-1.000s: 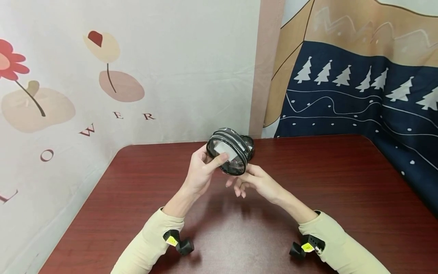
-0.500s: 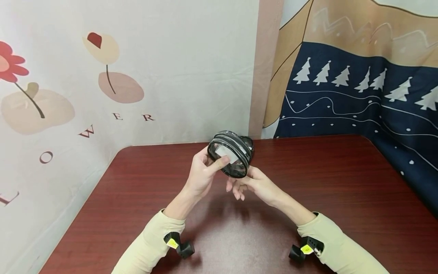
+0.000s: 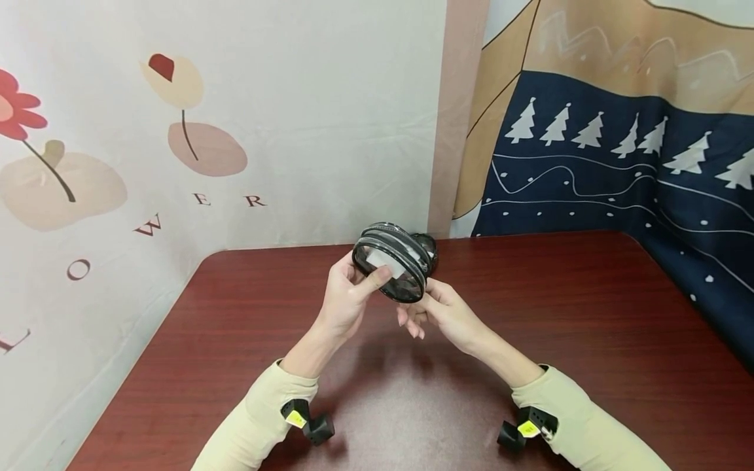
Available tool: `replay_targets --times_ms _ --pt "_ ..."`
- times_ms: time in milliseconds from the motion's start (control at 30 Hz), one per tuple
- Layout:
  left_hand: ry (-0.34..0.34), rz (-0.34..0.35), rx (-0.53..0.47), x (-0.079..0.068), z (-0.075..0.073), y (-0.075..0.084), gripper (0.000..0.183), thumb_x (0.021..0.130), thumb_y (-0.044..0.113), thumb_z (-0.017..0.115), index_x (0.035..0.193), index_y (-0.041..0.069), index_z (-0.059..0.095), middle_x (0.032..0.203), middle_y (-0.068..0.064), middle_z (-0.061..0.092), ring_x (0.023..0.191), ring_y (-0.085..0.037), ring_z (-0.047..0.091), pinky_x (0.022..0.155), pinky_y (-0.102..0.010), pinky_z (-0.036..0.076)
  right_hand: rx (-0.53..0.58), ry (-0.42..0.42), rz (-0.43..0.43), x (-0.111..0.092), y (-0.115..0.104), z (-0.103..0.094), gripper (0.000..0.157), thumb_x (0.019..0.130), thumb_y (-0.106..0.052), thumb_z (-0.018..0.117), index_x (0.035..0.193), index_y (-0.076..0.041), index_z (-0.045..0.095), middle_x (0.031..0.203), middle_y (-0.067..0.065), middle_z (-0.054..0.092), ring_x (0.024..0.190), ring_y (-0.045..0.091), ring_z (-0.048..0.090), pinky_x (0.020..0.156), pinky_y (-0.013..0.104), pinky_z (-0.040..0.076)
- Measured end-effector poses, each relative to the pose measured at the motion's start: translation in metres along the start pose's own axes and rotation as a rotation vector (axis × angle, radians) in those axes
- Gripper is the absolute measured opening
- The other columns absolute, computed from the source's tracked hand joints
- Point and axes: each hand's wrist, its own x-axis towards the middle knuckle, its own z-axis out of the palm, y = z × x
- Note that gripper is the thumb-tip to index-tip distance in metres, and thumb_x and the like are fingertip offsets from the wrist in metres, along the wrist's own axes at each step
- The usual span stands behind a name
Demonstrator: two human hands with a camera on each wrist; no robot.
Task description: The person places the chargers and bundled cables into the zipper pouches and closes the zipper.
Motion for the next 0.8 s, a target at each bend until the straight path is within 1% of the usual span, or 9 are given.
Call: replay_targets --times_ms 100,167,267,367,433,500,567,667,800 --pt "0.021 -0.006 0.003 0.000 0.000 0.001 0.030 0.089 0.000 0.075 0.116 -0.005 0.064 0.099 0.002 0.072 0.097 -0.012 0.066 0.090 -0.027 0.051 -0.013 0.006 -0.012 0.001 -0.002 0.001 0.030 0.110 -0.007 0.035 0.123 -0.011 0.062 0.084 0.004 0.064 0.060 0.016 0.053 0.053 0.025 0.045" --pt "0.039 -0.010 0.006 0.000 0.000 0.002 0.027 0.089 -0.002 0.074 0.114 -0.002 0.065 0.099 0.002 0.072 0.096 -0.012 0.065 0.090 -0.027 0.051 -0.023 0.008 -0.029 0.002 -0.003 0.000 0.030 0.110 -0.006 0.035 0.123 -0.010 0.062 0.084 0.003 0.064 0.060 0.017 0.052 0.053 0.025 0.045" --pt "0.059 -0.007 0.002 0.000 -0.001 0.002 0.028 0.086 0.013 0.081 0.110 0.005 0.067 0.096 0.003 0.071 0.095 -0.011 0.065 0.091 -0.027 0.050 -0.028 0.008 -0.053 0.002 -0.005 0.000 0.030 0.110 -0.006 0.035 0.121 -0.008 0.063 0.084 0.002 0.064 0.059 0.018 0.050 0.051 0.026 0.044" --pt "0.064 0.002 -0.001 0.001 -0.001 0.002 0.039 0.079 0.032 0.085 0.107 0.010 0.068 0.094 0.004 0.071 0.094 -0.010 0.064 0.091 -0.026 0.048 -0.023 0.008 -0.057 0.003 -0.007 0.000 0.031 0.110 -0.006 0.035 0.122 -0.008 0.063 0.084 0.002 0.064 0.059 0.018 0.049 0.050 0.028 0.042" --pt "0.061 0.006 0.005 0.001 -0.001 0.002 0.045 0.076 0.038 0.085 0.107 0.010 0.067 0.094 0.004 0.071 0.094 -0.010 0.064 0.091 -0.026 0.048 -0.020 0.016 -0.051 0.003 -0.008 0.000 0.031 0.110 -0.006 0.035 0.122 -0.008 0.063 0.084 0.003 0.064 0.059 0.018 0.049 0.050 0.028 0.042" --pt "0.063 0.009 0.009 0.002 -0.001 0.002 0.047 0.076 0.038 0.086 0.108 0.009 0.067 0.094 0.004 0.071 0.094 -0.010 0.064 0.091 -0.026 0.048 -0.020 0.039 -0.035 0.002 -0.008 0.000 0.030 0.109 -0.005 0.036 0.121 -0.008 0.064 0.083 0.003 0.064 0.059 0.017 0.049 0.051 0.027 0.042" --pt "0.077 0.005 0.006 0.002 -0.002 0.002 0.044 0.077 0.034 0.086 0.108 0.008 0.067 0.094 0.004 0.070 0.094 -0.010 0.064 0.091 -0.026 0.048 -0.022 0.067 -0.021 0.002 -0.010 0.000 0.029 0.109 -0.004 0.036 0.118 -0.008 0.064 0.082 0.004 0.064 0.059 0.017 0.050 0.051 0.025 0.042" --pt "0.102 -0.002 -0.001 0.003 -0.003 0.002 0.043 0.077 0.032 0.087 0.106 0.008 0.067 0.093 0.004 0.070 0.094 -0.011 0.063 0.091 -0.026 0.048 -0.018 0.106 0.005 0.001 -0.013 0.000 0.025 0.108 -0.003 0.037 0.111 -0.002 0.062 0.080 0.004 0.064 0.059 0.015 0.051 0.053 0.023 0.043" --pt "0.113 -0.003 -0.010 0.003 -0.003 0.003 0.037 0.078 0.029 0.087 0.102 0.010 0.068 0.091 0.004 0.070 0.092 -0.011 0.063 0.091 -0.026 0.048 -0.011 0.096 -0.037 0.003 -0.014 -0.001 0.023 0.106 0.000 0.036 0.105 0.004 0.059 0.080 0.004 0.065 0.058 0.016 0.051 0.051 0.023 0.043"
